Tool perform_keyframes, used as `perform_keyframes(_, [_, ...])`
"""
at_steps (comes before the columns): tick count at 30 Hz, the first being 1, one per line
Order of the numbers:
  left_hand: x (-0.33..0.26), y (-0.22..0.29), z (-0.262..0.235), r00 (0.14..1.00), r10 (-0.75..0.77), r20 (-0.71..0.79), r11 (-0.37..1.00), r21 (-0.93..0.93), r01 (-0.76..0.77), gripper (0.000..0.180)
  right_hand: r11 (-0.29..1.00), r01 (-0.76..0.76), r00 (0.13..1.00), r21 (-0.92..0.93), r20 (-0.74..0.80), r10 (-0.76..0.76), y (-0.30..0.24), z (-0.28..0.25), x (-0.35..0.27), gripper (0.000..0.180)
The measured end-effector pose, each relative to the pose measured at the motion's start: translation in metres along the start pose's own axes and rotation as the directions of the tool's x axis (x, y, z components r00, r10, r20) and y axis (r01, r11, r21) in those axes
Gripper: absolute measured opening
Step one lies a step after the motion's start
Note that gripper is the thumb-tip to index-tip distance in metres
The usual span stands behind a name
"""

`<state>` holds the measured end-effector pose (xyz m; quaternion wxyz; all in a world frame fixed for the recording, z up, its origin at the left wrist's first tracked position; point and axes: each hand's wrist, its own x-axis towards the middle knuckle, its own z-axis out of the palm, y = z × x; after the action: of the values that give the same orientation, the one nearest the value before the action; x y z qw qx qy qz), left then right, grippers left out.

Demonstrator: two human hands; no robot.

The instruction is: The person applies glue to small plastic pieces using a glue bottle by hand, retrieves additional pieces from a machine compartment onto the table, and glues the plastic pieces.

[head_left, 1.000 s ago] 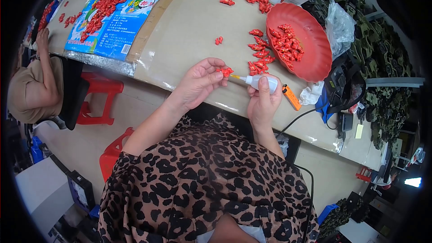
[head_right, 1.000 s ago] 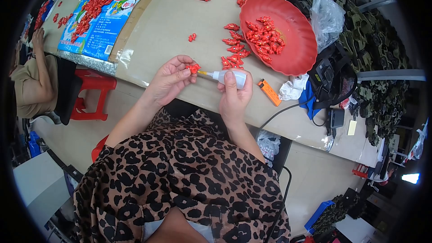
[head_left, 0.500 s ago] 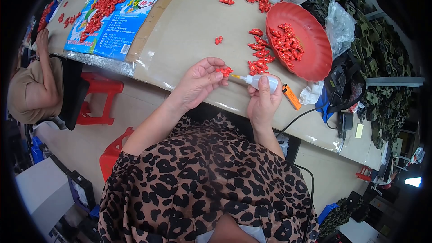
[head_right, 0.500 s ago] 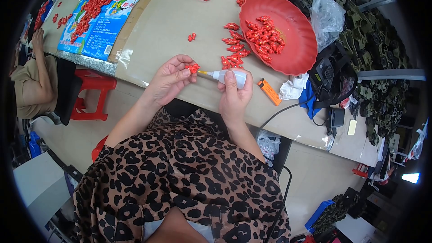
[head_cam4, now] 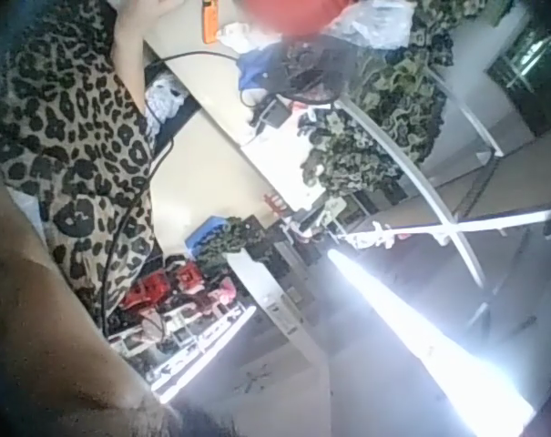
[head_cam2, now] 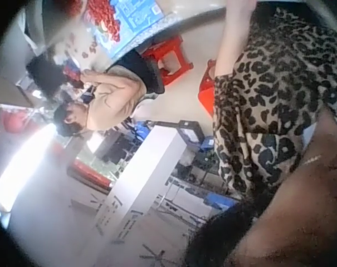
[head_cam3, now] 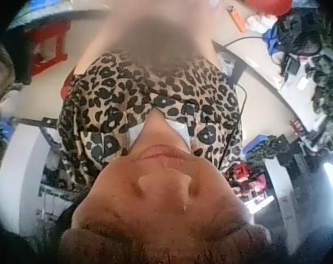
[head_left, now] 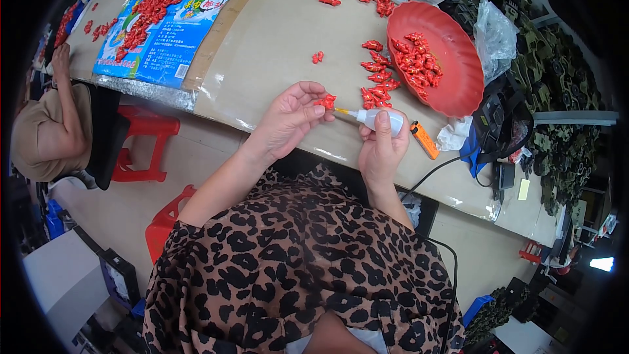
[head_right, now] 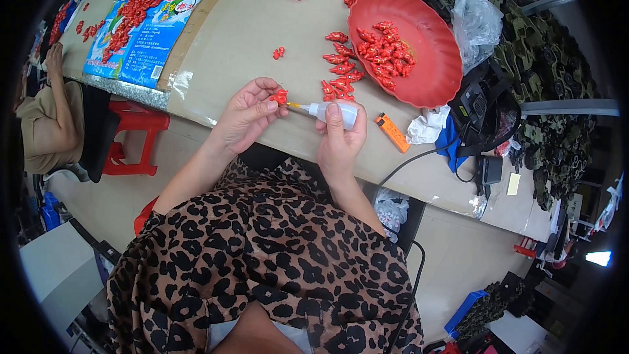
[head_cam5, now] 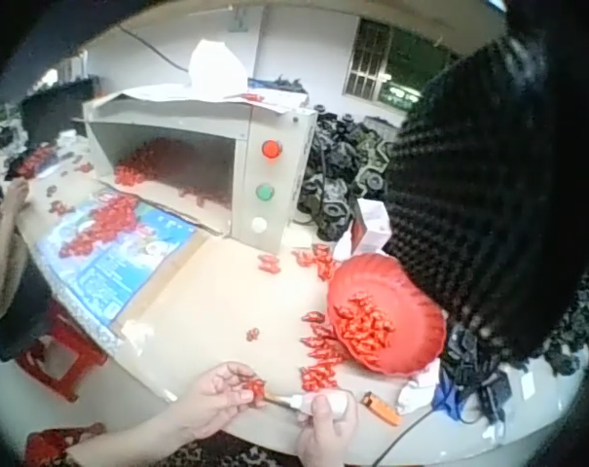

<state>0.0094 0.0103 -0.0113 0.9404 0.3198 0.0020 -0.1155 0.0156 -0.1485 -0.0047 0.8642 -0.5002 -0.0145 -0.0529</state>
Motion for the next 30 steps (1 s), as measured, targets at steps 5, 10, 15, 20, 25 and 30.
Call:
perform_keyframes(5, [0.000, 0.000, 0.001, 1.000, 0.003, -0.001, 1.000, 0.012, -0.003, 0.027, 1.000, 0.009, 1.000, -0.029, -0.002, -0.009, 0.000, 0.001, 0.000, 0.015])
perform_keyframes(10, [0.001, -0.001, 0.000, 1.000, 0.006, -0.006, 1.000, 0.007, -0.006, 0.026, 0.991, -0.022, 1.000, 0.130, 0.007, 0.021, -0.008, 0.000, 0.005, 0.016])
perform_keyframes(15, [-0.003, 0.003, -0.006, 0.999, -0.004, 0.048, 0.999, -0.033, 0.005, 0.023, 0.942, -0.278, 0.960, 0.188, 0.073, 0.269, -0.027, 0.007, 0.014, 0.025])
perform_keyframes(20, [-0.002, 0.003, -0.011, 0.991, -0.026, 0.132, 0.996, -0.080, 0.037, 0.020, 0.946, -0.075, 0.983, -0.316, 0.136, 0.124, -0.029, 0.007, 0.034, 0.035])
perform_keyframes(25, [-0.004, 0.005, -0.009, 0.993, -0.028, 0.112, 0.994, -0.106, 0.040, 0.019, 0.757, -0.009, 0.957, -0.654, 0.213, 0.196, -0.028, 0.039, 0.068, 0.032])
perform_keyframes(30, [-0.005, 0.005, -0.011, 0.992, -0.037, 0.125, 0.989, -0.138, 0.054, 0.018, 0.582, 0.071, 0.927, -0.810, 0.269, 0.261, -0.002, 0.043, 0.096, 0.031])
